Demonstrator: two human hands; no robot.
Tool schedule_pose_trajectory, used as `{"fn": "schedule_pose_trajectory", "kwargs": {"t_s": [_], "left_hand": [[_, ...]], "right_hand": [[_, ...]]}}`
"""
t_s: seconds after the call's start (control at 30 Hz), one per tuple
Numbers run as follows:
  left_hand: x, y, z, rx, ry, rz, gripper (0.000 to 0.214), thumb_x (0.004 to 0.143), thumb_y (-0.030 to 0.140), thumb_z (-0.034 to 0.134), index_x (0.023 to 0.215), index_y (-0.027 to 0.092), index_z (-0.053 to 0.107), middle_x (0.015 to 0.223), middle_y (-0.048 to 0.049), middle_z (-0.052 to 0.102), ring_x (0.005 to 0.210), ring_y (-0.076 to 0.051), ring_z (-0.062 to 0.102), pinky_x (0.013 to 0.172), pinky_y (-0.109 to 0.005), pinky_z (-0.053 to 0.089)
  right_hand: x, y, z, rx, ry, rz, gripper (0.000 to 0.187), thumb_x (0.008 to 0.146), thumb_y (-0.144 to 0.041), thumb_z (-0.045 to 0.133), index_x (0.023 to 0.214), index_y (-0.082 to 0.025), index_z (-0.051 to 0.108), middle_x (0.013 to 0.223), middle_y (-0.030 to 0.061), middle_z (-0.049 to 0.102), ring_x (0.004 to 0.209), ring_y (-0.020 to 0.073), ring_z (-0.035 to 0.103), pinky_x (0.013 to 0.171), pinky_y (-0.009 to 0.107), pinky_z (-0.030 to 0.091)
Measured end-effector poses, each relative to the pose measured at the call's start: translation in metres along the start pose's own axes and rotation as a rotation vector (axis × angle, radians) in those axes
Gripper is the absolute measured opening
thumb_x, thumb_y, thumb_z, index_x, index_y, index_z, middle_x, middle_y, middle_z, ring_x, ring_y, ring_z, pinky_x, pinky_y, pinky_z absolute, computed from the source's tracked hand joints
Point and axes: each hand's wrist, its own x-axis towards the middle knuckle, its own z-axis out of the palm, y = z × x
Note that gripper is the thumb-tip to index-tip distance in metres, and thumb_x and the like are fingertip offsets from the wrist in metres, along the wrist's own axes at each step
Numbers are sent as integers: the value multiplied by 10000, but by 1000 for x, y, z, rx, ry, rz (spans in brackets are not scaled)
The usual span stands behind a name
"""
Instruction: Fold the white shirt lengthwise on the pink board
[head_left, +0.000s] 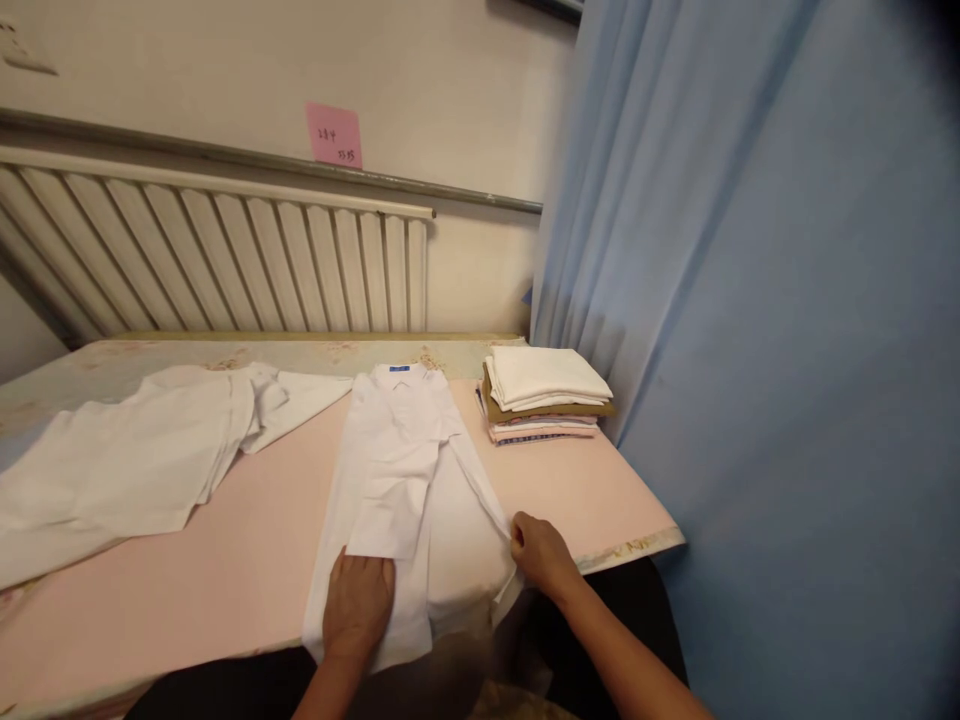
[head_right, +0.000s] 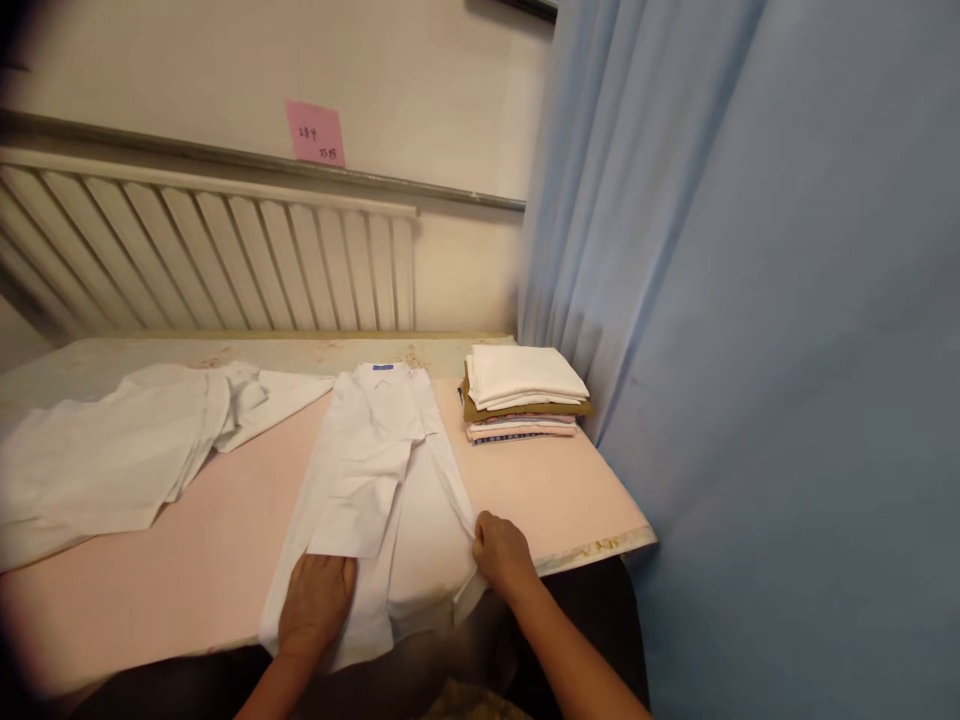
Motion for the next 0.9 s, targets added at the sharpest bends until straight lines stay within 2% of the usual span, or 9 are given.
{"fn": "schedule_pose_trajectory", "kwargs": {"t_s": [0.17, 0.3, 0.53, 0.7, 0.9], "left_hand": [[-1, 0, 2, 1, 2, -15, 295, 901, 242, 402, 894, 165, 686, 871, -94, 688, 916, -270, 586, 940, -443, 376], [-1, -1, 3, 24, 6, -11, 273, 898, 230, 418, 894, 170, 683, 884, -88, 687, 917, -267, 584, 942, -432, 371], [-1, -1, 2, 21, -19, -4, 256, 900, 230, 432, 893, 172, 681, 873, -91, 687, 906, -274, 587, 920, -440, 380], [-1, -2, 2, 8, -20, 6, 272, 899, 214, 412, 878, 165, 679, 871, -97, 685, 905, -279, 585, 919, -446, 383], [-2, -3, 6, -16, -11, -10, 278, 890, 227, 416, 887, 164, 687, 876, -101, 694, 904, -285, 590, 912, -453, 384]], "right_hand": [[-3, 12, -3, 57, -8, -26, 225, 704, -1, 464, 742, -200, 561, 701, -12, 596, 682, 135, 514, 630, 227, 282], [-9, 9, 0, 104, -25, -41, 274, 649, 13, 453, 767, -201, 577, 697, -24, 587, 668, 127, 512, 624, 211, 301], [-15, -21, 11, 230, -56, -79, 280, 675, -17, 464, 823, -196, 622, 737, -5, 627, 700, 136, 551, 648, 214, 349], [-15, -46, 24, 228, -77, -142, 291, 697, -35, 467, 870, -199, 634, 806, 11, 655, 742, 148, 568, 655, 223, 359], [-19, -65, 40, 198, -138, -154, 330, 696, -44, 478, 935, -201, 643, 881, 32, 674, 837, 174, 591, 706, 245, 372]]}}
